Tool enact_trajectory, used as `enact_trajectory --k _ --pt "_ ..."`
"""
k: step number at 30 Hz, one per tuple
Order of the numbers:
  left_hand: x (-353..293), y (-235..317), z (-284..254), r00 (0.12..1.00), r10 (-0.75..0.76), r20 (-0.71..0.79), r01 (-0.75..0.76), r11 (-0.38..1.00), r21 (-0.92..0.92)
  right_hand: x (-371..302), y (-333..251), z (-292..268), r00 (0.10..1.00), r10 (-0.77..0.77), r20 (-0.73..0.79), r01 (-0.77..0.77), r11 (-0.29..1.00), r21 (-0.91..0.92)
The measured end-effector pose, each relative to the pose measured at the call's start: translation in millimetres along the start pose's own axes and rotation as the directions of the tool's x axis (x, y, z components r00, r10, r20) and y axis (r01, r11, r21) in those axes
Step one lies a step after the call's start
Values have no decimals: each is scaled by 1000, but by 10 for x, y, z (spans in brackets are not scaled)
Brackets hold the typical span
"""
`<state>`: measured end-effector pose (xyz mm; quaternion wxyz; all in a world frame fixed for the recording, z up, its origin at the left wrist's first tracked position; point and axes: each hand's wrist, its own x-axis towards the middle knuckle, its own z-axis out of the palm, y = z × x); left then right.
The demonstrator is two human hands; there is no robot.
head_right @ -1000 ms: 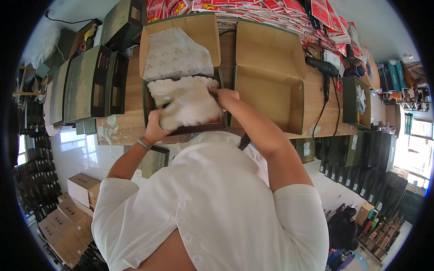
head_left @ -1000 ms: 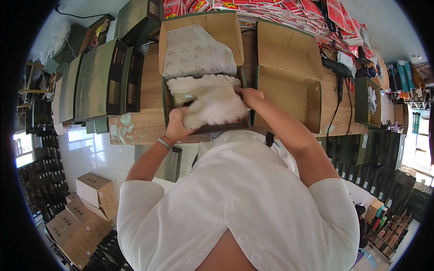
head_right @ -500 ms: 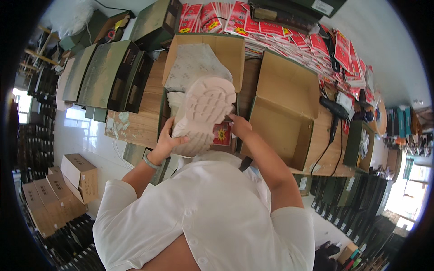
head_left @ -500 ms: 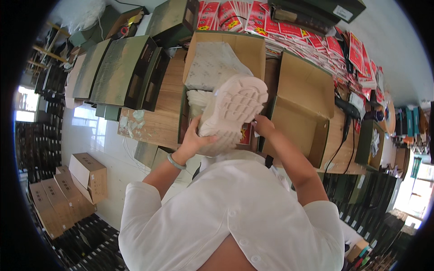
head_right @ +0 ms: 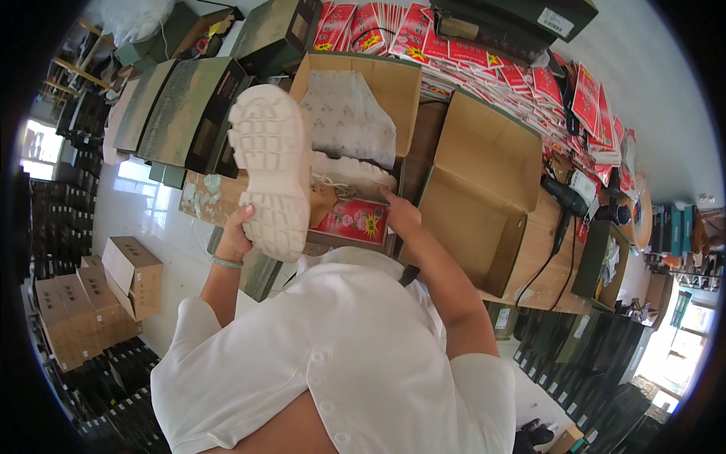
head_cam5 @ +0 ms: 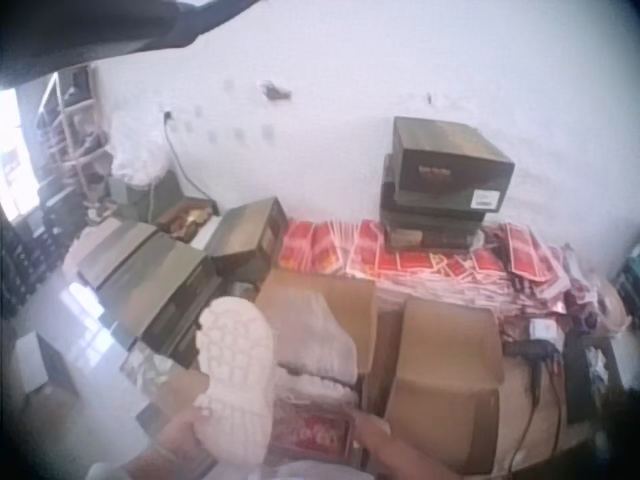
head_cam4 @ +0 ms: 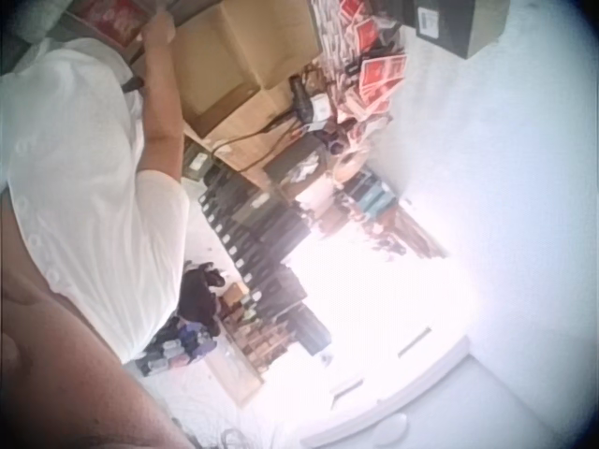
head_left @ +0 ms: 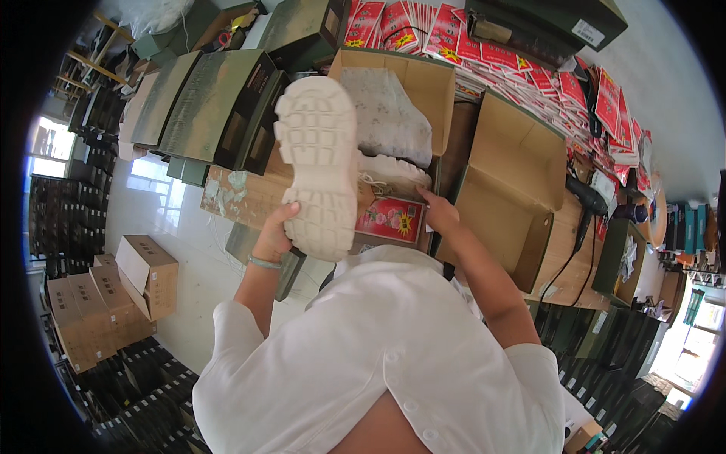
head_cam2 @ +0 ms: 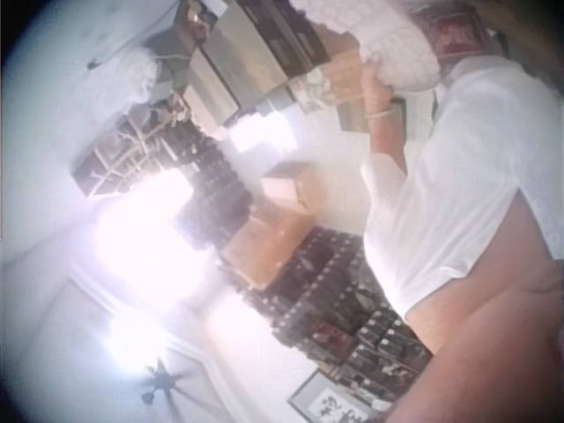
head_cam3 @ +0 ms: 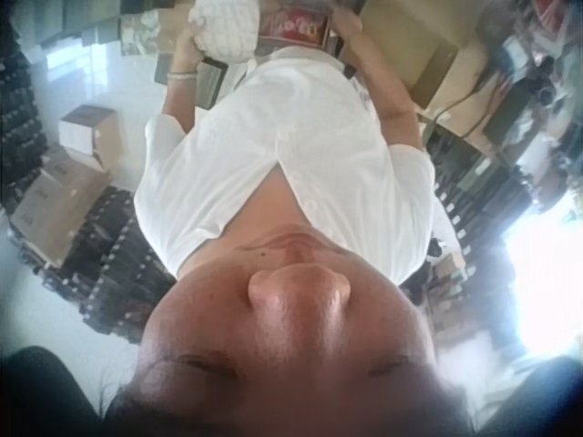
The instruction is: The person removes a pair of white sneakers from a green shoebox, wipes the soles with a white cloth, and then wipes both hands. The person places the shoes back into the box, closes the lid, and uses a hairdryer to heat a label on the box before pressing it down.
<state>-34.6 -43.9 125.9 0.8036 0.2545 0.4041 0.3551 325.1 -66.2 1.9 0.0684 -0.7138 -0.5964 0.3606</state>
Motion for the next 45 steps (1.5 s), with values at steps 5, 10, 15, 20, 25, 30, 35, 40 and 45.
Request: enact_trajectory --k 5,10,15,20,25,30,35,40,45 --pt "-343 -63 -506 972 229 -56 -233 970 -75 -1 14 12 1000 -3 -11 3 1000 18" --pt "-628 122 -525 935 307 176 -273 943 -192 5 60 49 993 -97 -64 99 995 28" --pt "-678 179 481 977 214 20 -214 964 155 -167 -343 -272 908 -163 -386 290 909 299" --pt "-570 57 1003 983 138 118 -168 935 311 -703 -936 -877 866 -10 -499 419 557 717" --pt "-525 108 1070 977 93 193 -152 935 321 -1020 -1048 -1050 865 23 -502 458 374 807" --pt "-477 83 1133 975 73 210 -140 934 328 -1083 -959 -978 854 48 -518 469 360 807" --pt "-463 88 1137 979 61 193 -127 927 352 -1149 -955 -1026 874 104 -475 431 288 855" --pt "-452 75 1132 979 69 191 -132 931 340 -1180 -948 -1007 891 111 -441 400 269 876" --pt "-451 71 1099 982 62 180 -120 935 335 -1186 -979 -1039 890 125 -439 393 280 876"
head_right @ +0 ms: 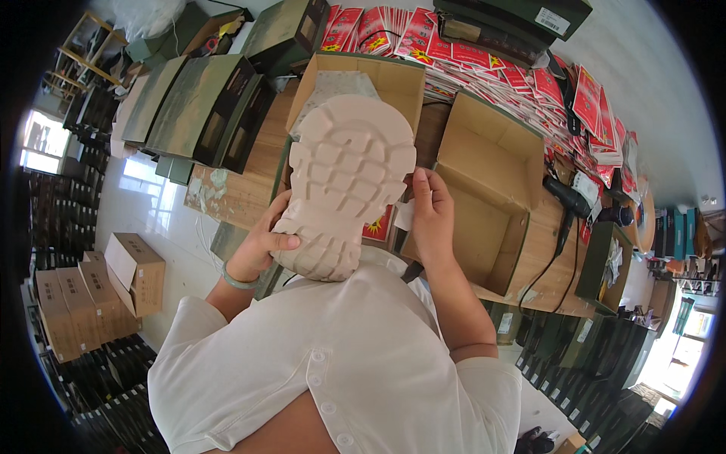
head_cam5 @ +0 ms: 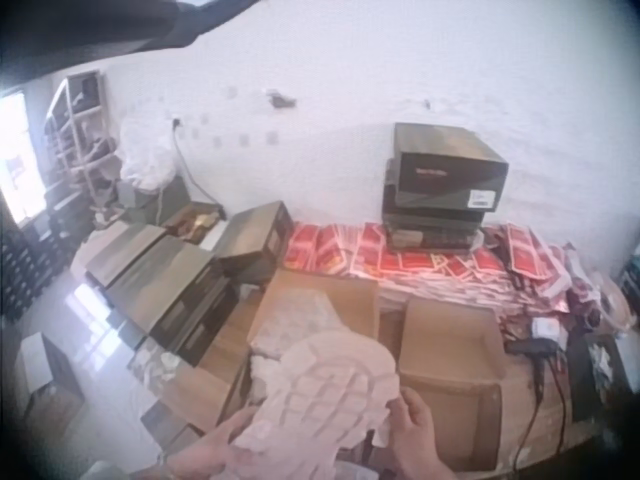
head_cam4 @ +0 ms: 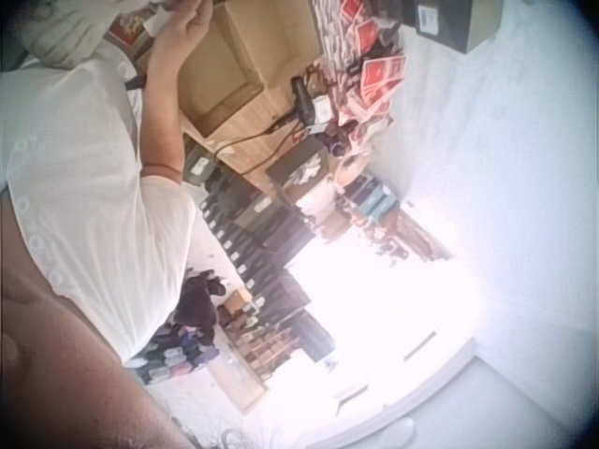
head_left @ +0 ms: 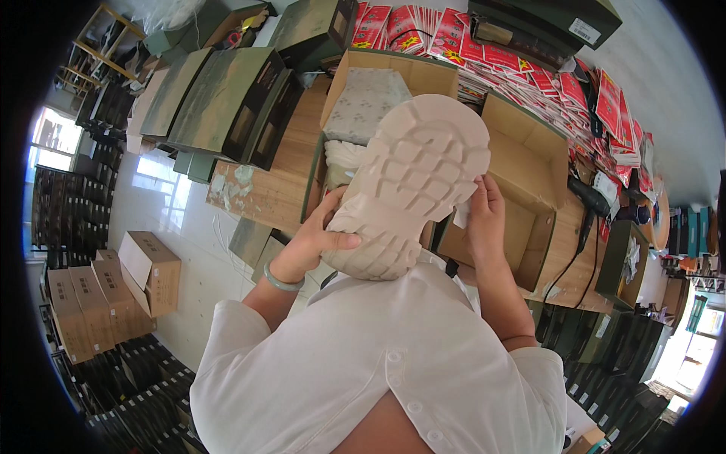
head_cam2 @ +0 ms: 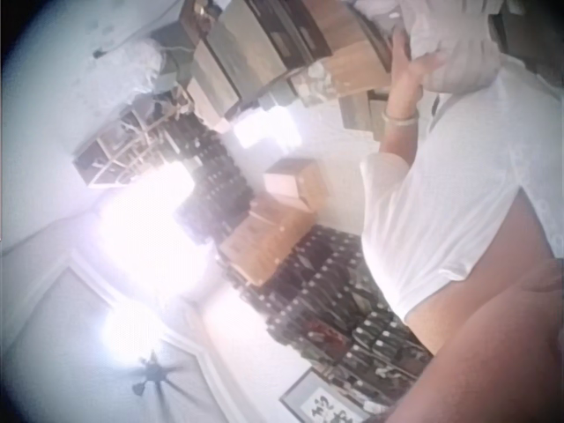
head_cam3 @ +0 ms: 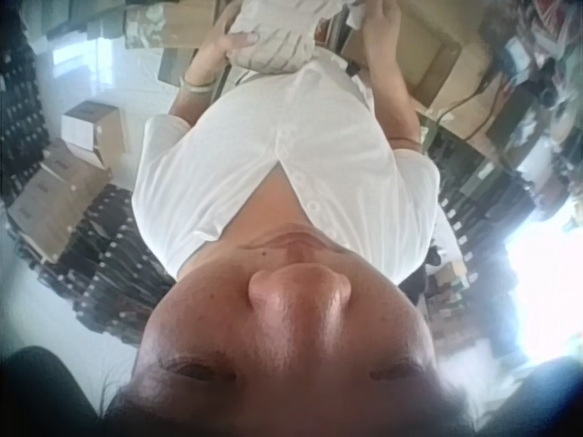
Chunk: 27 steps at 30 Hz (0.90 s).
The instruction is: The person removes a pair of white sneakers from a green shoebox, wipes the soles with a white cloth, and then wipes both hands. The person places the shoes back into the box, closes the lid, and uses a hairdryer to heat a label on the box before pressing it down.
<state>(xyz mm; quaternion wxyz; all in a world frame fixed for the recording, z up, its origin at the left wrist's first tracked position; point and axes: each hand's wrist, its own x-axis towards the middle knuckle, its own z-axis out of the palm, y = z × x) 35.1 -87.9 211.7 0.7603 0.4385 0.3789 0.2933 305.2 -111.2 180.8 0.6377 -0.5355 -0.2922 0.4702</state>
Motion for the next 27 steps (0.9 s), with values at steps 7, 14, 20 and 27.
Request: enact_trajectory --k 7,14,20,27 --pt "-15 27 19 999 -14 -32 14 1000 -8 35 -40 -5 1000 -20 11 21 997 -77" --pt "3 12 16 996 -57 -64 53 996 -67 33 -5 -16 998 -30 61 38 988 -148" --pt "43 10 25 995 -67 -77 61 995 -79 72 55 -61 998 -17 56 22 994 -105" --pt "75 -38 5 994 -69 -84 58 990 -131 60 21 -60 999 8 50 -4 995 -99"
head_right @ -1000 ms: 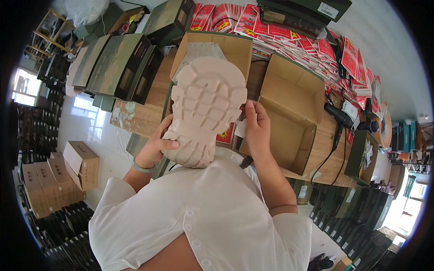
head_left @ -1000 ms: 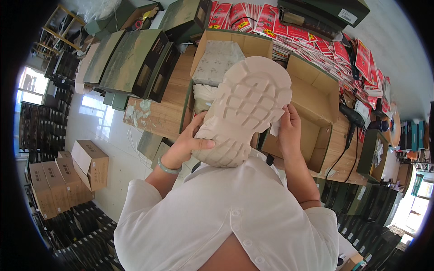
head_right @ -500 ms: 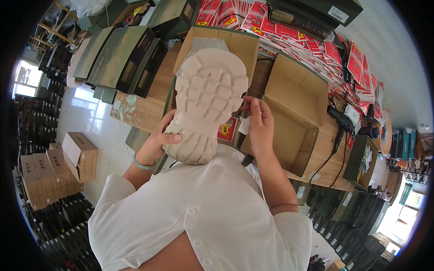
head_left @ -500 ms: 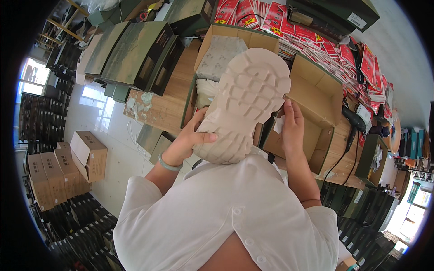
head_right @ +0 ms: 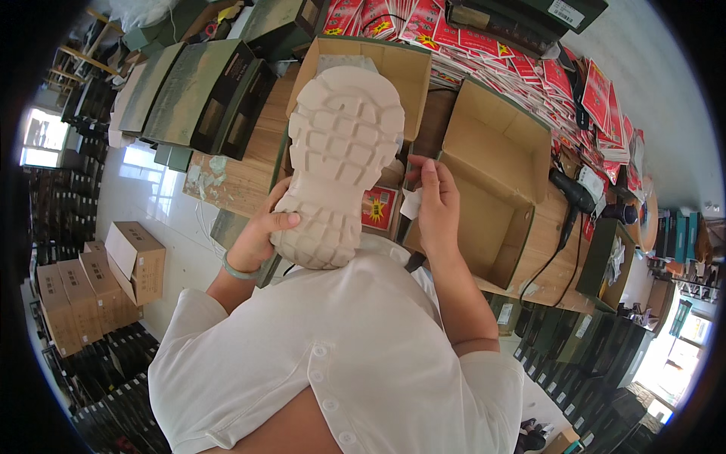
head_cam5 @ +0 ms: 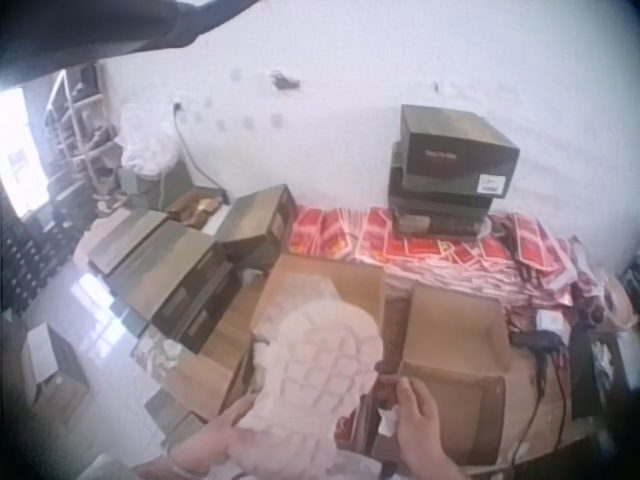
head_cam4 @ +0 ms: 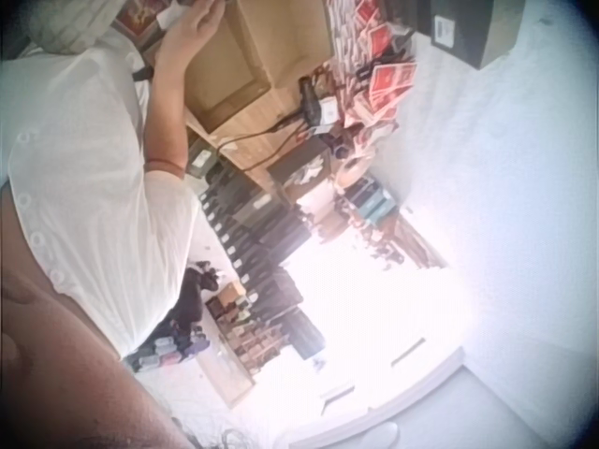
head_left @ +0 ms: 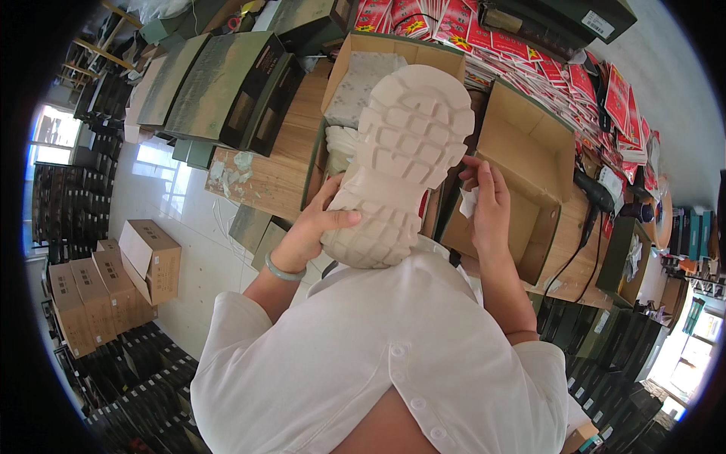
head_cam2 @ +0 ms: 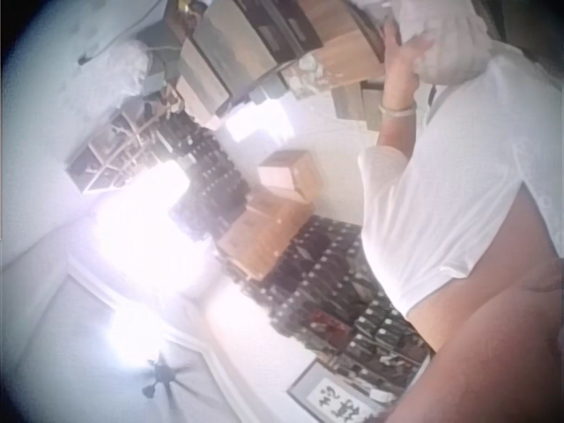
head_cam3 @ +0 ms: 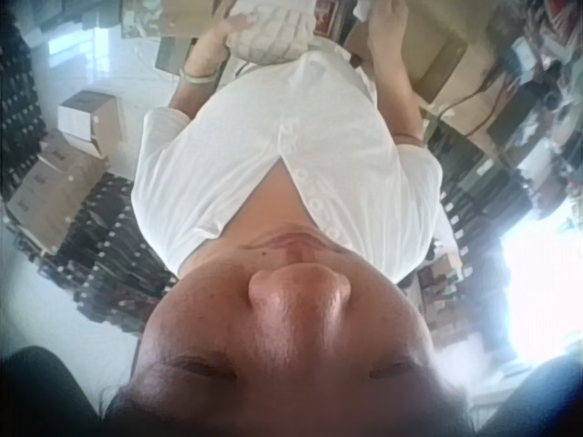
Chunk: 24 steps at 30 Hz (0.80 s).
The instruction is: The person removes a pair of white sneakers from a green shoebox, wipes the soles with a white cloth, and then wipes both hands. The person places the shoes back into the box, closes the lid, and uses a hairdryer to heat a label on the box before pressing it down.
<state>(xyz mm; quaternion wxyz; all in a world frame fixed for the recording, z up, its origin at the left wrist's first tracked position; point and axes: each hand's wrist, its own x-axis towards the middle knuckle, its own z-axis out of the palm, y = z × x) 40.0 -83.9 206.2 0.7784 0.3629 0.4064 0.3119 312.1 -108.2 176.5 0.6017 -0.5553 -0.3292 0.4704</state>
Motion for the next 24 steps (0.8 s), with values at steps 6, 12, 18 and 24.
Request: enact_trajectory --k 6,12,18,24 --pt "49 33 -49 999 22 -48 -23 1000 -21 -17 10 20 1000 8 -13 -8 1000 10" --pt "169 76 -83 990 119 -72 -129 980 -154 -32 67 -18 999 22 -23 -21 1000 15" --pt "222 177 79 982 191 -9 -187 946 -265 -42 65 -14 1000 7 -19 -7 1000 5" --pt "184 283 299 959 255 122 -214 937 -277 -68 -35 26 992 -93 -86 98 993 59"
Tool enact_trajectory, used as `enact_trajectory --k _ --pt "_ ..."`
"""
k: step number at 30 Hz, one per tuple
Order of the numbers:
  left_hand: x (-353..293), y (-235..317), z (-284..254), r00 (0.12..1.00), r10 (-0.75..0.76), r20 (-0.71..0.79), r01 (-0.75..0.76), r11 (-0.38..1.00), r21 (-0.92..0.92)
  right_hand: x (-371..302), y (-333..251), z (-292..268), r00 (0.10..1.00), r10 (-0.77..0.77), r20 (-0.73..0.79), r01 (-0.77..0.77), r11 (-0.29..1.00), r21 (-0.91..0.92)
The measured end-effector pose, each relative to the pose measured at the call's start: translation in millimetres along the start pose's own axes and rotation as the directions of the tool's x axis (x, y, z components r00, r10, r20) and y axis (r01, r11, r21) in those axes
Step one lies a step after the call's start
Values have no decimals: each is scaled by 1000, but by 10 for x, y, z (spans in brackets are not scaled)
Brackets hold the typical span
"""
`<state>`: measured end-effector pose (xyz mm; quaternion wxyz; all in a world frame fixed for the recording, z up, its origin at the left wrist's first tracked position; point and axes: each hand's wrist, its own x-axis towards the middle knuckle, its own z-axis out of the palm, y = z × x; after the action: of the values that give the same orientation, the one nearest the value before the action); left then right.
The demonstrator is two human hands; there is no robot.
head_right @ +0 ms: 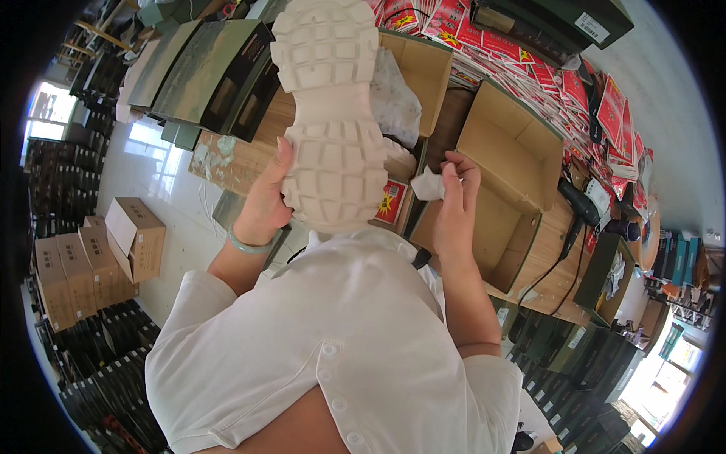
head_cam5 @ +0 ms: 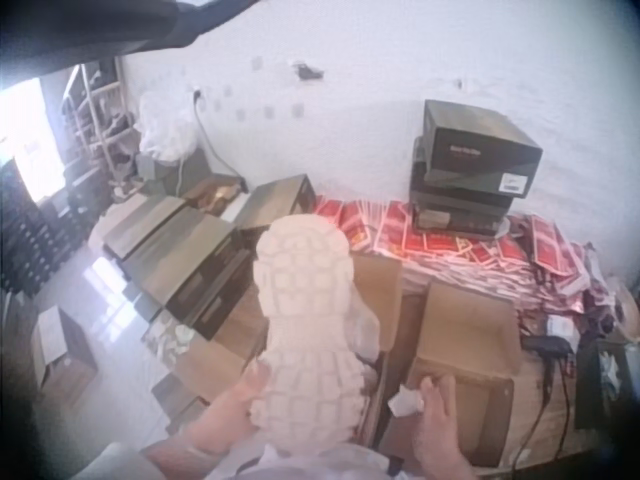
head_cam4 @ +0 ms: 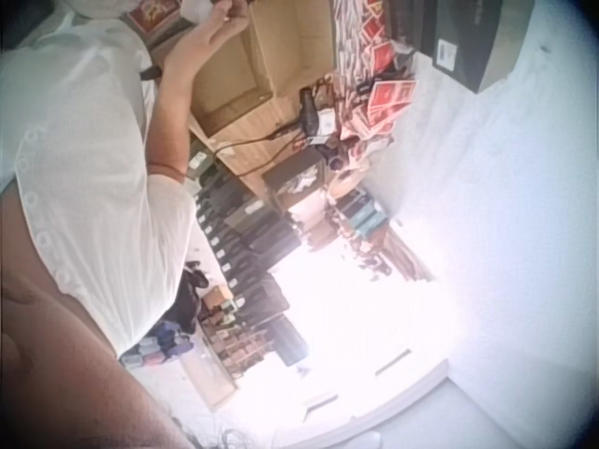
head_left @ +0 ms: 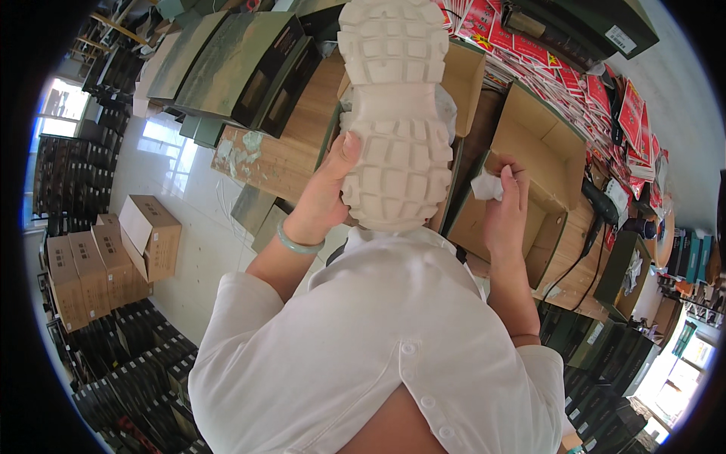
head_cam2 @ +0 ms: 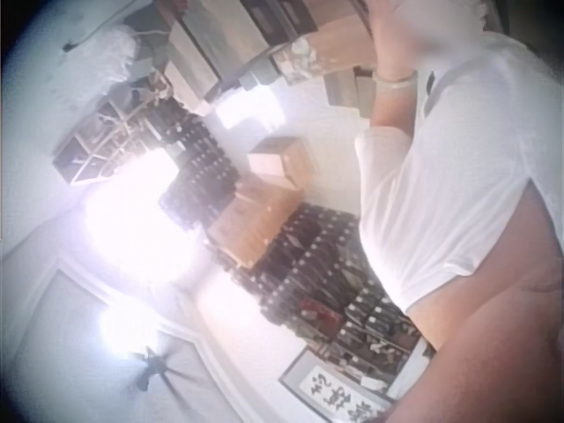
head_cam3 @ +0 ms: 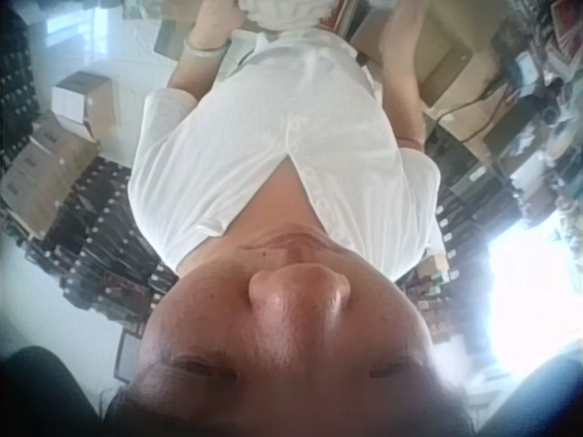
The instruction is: The person removes a pair of white sneakers from a green shoebox, wipes the soles with a white cloth, and then wipes both hands. The person places the shoes back into the box, closes the lid, and uses a hairdryer to heat a label on the box before pressing it down.
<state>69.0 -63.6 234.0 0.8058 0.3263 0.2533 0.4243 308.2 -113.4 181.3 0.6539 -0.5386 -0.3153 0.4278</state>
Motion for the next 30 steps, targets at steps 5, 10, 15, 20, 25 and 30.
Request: enact_trajectory --k 5,10,15,20,25,30 --pt "-19 -83 143 999 -29 -38 30 999 20 -171 -370 308 936 -259 237 281 957 -66" --pt "-62 -262 178 979 11 -206 17 990 137 -94 -454 563 671 -492 554 741 448 -500" --pt "-71 -279 215 954 38 -296 2 991 134 -107 -357 574 649 -565 510 754 389 -530" --pt "-63 -313 223 939 70 -336 -19 988 153 -44 -255 530 725 -554 409 675 456 -580" --pt "-57 -340 238 936 79 -344 -42 993 113 -56 -309 545 697 -540 471 707 412 -574" --pt "-69 -302 282 942 52 -330 -27 996 80 -99 -328 544 661 -553 507 742 383 -550"
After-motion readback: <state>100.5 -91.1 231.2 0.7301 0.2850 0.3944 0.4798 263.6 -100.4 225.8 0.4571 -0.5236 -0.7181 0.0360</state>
